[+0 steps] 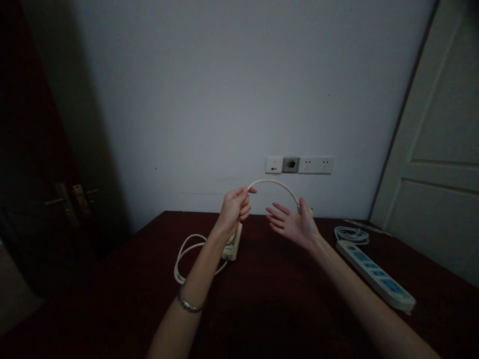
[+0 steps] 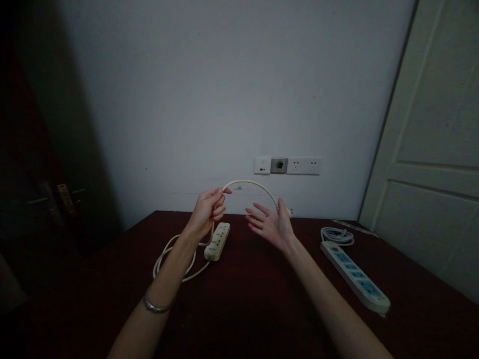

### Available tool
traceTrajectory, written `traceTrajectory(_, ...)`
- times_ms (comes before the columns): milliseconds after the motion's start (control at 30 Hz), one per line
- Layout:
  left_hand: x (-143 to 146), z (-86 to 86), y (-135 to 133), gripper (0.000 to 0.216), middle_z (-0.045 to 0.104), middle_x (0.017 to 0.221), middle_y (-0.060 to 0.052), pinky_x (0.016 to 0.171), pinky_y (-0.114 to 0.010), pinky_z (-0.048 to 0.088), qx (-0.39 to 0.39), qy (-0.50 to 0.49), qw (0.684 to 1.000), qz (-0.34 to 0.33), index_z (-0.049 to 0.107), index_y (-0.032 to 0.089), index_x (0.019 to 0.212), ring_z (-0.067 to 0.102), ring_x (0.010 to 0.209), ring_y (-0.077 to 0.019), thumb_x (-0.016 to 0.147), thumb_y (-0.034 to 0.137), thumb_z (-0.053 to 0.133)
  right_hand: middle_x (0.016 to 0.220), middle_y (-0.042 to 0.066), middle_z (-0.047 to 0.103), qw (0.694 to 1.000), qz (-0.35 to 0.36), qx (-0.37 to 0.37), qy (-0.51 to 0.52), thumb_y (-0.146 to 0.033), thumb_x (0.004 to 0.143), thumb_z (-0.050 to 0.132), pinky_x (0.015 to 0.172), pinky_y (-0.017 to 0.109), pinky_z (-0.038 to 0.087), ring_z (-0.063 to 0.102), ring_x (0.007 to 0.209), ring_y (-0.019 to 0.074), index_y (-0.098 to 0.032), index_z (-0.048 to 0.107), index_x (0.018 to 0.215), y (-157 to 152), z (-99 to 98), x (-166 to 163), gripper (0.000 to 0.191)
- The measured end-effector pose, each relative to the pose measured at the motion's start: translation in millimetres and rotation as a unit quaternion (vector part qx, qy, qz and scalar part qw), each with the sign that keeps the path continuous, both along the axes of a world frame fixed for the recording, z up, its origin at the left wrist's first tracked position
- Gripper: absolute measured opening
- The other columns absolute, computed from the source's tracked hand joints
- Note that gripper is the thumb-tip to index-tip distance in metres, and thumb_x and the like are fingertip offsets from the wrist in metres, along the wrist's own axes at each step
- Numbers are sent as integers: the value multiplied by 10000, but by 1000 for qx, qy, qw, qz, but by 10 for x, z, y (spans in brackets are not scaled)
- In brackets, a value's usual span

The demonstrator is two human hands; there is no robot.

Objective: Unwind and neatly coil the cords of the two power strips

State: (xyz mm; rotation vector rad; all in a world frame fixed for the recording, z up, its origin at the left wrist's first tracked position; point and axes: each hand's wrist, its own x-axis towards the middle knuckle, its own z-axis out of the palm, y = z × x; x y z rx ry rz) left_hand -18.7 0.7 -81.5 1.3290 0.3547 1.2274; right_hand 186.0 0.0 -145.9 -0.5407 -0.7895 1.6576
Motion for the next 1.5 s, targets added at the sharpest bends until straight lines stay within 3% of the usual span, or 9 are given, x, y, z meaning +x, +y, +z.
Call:
traceTrajectory(200, -229, 55, 76, 184, 206, 515, 101, 324, -133, 81, 34, -36, 999, 3, 570, 126, 880, 124, 348, -5, 813, 297, 555, 1127, 210, 603, 950, 268, 105, -121, -740, 752, 375, 753, 396, 487, 634, 912, 267, -116, 476, 1249, -319, -95, -379, 804)
traceTrajectory(400, -473, 89, 189, 191, 208, 527, 99, 318, -121, 106, 49, -14, 999, -16, 576, 128, 874, 135, 351, -5, 804, 305, 574, 866, 153, 698, 820, 409, 234, -325, -478, 809, 564, 614, 235, 500, 680, 730, 178, -82, 669, 1003, -714, 416, -156, 453)
traceTrajectory(567, -507, 72, 259, 184, 207, 523, 100, 315, -121, 106, 50, -23, 998, 3, 567, 128, 858, 134, 352, -8, 808, 305, 564, 527, 54, 646, 925, 144, 267, -228, -464, 854, 497, 345, 139, 395, 594, 397, 107, -148, 706, 754, -812, 664, 194, 392)
traceTrajectory(800, -392, 21, 268, 166, 201, 519, 98, 330, -136, 93, 45, -4, 999, -2, 562, 138, 864, 118, 362, -15, 836, 297, 522, 720, 143, 680, 917, 37, 93, -385, -561, 809, 492, 564, 274, 528, 661, 609, 181, -81, 662, 831, -529, 580, -339, 510)
traceTrajectory(900, -356, -3, 260, 159, 211, 520, 93, 340, -147, 88, 42, 20, 999, -5, 565, 143, 858, 128, 365, -16, 844, 291, 510, 692, 110, 654, 867, -171, 159, -440, -538, 790, 518, 602, 310, 516, 632, 617, 179, -109, 631, 757, -410, 527, -434, 445)
traceTrajectory(1033, -348, -35, 266, 157, 225, 512, 86, 345, -174, 76, 25, 109, 992, -54, 581, 142, 857, 149, 364, -21, 848, 273, 495, 966, 106, 642, 714, -406, 305, -483, -446, 743, 614, 817, 386, 479, 607, 894, 229, -165, 625, 918, -352, 486, -352, 332)
traceTrajectory(1133, -337, -53, 260, 186, 228, 509, 85, 349, -190, 72, 22, 163, 983, -86, 602, 130, 863, 152, 367, -22, 847, 283, 497, 1029, 93, 630, 769, -288, 297, -487, -451, 768, 588, 856, 378, 464, 593, 951, 216, -182, 607, 1013, -318, 467, -296, 365)
traceTrajectory(1267, -297, -48, 212, 218, 245, 492, 88, 354, -203, 70, 24, 202, 975, -90, 621, 111, 871, 156, 365, -18, 840, 294, 508, 662, 11, 563, 865, -92, 225, -440, -499, 811, 525, 614, 268, 484, 557, 621, 119, -148, 615, 895, -240, 390, -271, 372)
traceTrajectory(1500, -251, -78, 239, 289, 437, 526, 63, 370, -181, 215, 71, 201, 976, -40, 603, 115, 977, 318, 373, -21, 798, 339, 567, 473, -105, 173, 966, 41, 110, -230, -452, 771, 612, 324, 117, 91, 97, 380, 6, -132, 555, 680, -210, 366, -169, 337)
